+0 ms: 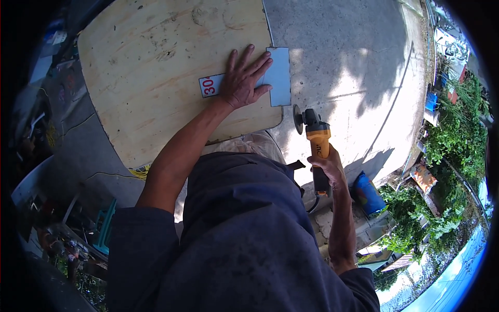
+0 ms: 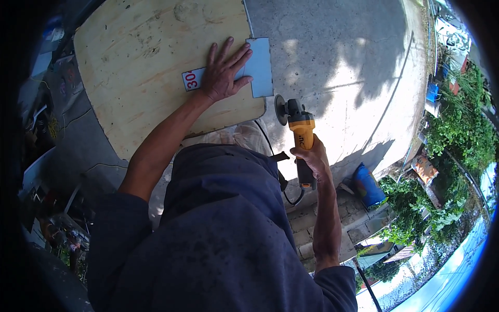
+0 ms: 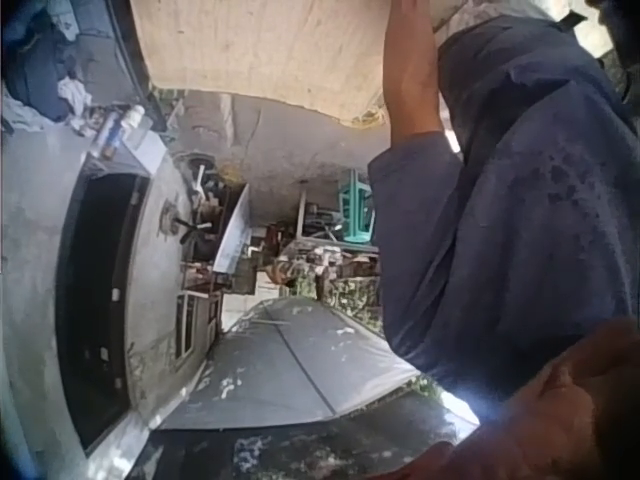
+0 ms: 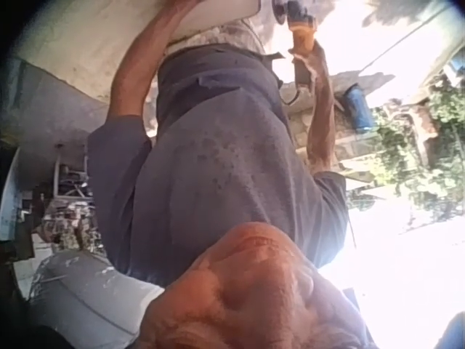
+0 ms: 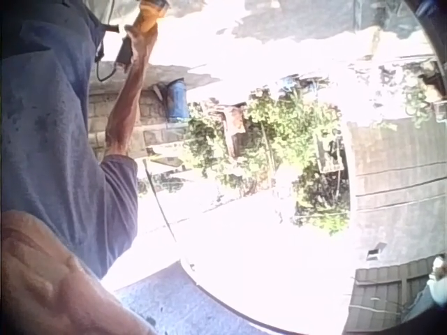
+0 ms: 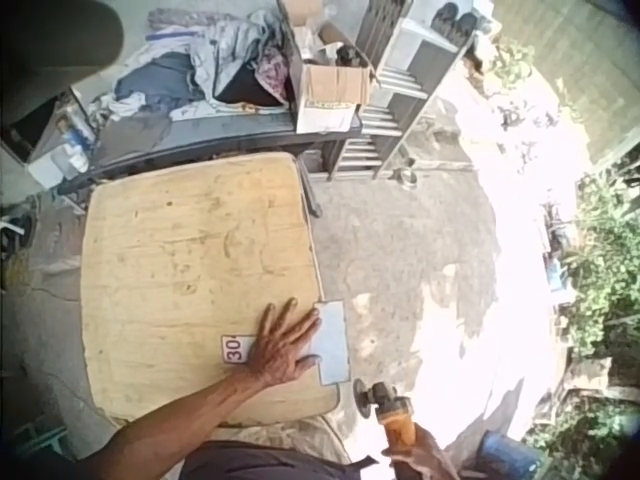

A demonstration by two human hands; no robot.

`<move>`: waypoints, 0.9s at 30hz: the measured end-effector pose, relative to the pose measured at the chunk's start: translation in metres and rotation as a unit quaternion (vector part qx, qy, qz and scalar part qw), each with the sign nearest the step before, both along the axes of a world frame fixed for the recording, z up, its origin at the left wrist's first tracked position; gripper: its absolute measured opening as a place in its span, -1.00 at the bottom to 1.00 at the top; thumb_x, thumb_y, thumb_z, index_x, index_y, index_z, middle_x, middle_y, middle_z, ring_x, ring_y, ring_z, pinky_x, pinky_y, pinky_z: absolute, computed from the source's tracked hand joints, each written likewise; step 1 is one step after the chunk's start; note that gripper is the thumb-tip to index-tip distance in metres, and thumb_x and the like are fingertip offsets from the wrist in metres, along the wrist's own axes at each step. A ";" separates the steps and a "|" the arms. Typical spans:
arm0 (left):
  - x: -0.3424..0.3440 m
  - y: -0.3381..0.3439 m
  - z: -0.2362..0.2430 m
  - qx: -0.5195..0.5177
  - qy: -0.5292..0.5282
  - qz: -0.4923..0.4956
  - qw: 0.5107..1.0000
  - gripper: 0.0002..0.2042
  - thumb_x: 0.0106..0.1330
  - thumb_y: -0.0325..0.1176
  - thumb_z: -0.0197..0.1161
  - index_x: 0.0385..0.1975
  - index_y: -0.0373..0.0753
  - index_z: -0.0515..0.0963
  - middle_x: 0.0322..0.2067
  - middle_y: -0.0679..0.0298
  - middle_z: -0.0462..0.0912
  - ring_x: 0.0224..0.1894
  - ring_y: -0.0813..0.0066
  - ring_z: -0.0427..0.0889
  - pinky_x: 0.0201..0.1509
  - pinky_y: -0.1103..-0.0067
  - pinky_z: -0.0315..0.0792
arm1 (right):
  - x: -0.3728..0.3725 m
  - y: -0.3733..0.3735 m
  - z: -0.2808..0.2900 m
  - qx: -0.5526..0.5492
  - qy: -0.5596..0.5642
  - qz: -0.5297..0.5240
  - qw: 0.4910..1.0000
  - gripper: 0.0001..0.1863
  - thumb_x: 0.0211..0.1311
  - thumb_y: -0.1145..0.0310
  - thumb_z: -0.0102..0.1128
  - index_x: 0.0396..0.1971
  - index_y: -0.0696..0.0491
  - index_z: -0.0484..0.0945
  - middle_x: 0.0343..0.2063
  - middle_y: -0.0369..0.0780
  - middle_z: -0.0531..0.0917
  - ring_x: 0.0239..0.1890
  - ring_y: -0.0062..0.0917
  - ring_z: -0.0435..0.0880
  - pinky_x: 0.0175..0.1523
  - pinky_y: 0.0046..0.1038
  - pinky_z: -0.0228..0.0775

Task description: Cutting and trimming a metal letter 'E' sign using an angle grinder.

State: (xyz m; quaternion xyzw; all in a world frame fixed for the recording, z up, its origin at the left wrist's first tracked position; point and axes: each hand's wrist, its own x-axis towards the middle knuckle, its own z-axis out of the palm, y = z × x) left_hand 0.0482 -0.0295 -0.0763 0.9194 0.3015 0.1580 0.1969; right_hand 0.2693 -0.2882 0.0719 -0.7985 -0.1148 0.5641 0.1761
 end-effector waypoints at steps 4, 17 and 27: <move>-0.002 0.000 0.003 -0.004 0.010 0.004 1.000 -0.25 0.34 0.22 0.17 0.44 -0.08 0.33 0.52 0.39 0.18 0.57 0.02 0.00 0.54 -0.14 -0.20 | 0.002 0.036 -0.002 0.036 -0.087 0.005 0.996 -0.42 -0.17 0.25 0.52 -0.10 0.16 0.52 -0.42 -0.22 0.67 -0.43 -0.53 0.68 -0.23 -0.46 0.58; -0.002 0.000 0.004 -0.010 0.012 0.011 1.000 -0.26 0.30 0.23 0.22 0.42 -0.01 0.36 0.52 0.44 0.17 0.59 0.11 -0.04 0.58 -0.09 -0.23 | 0.009 0.140 -0.022 0.066 -0.197 0.114 0.971 -0.37 -0.17 0.15 0.51 -0.08 0.15 0.51 -0.41 -0.19 0.67 -0.42 -0.50 0.69 -0.22 -0.42 0.60; -0.001 -0.001 0.002 -0.010 -0.003 0.009 1.000 -0.28 0.30 0.21 0.23 0.41 -0.03 0.38 0.52 0.41 0.19 0.59 0.10 -0.03 0.57 -0.09 -0.22 | 0.003 0.136 -0.024 0.051 -0.240 0.163 0.956 -0.35 -0.13 0.15 0.50 -0.06 0.18 0.47 -0.36 -0.10 0.69 -0.39 -0.39 0.73 -0.20 -0.35 0.64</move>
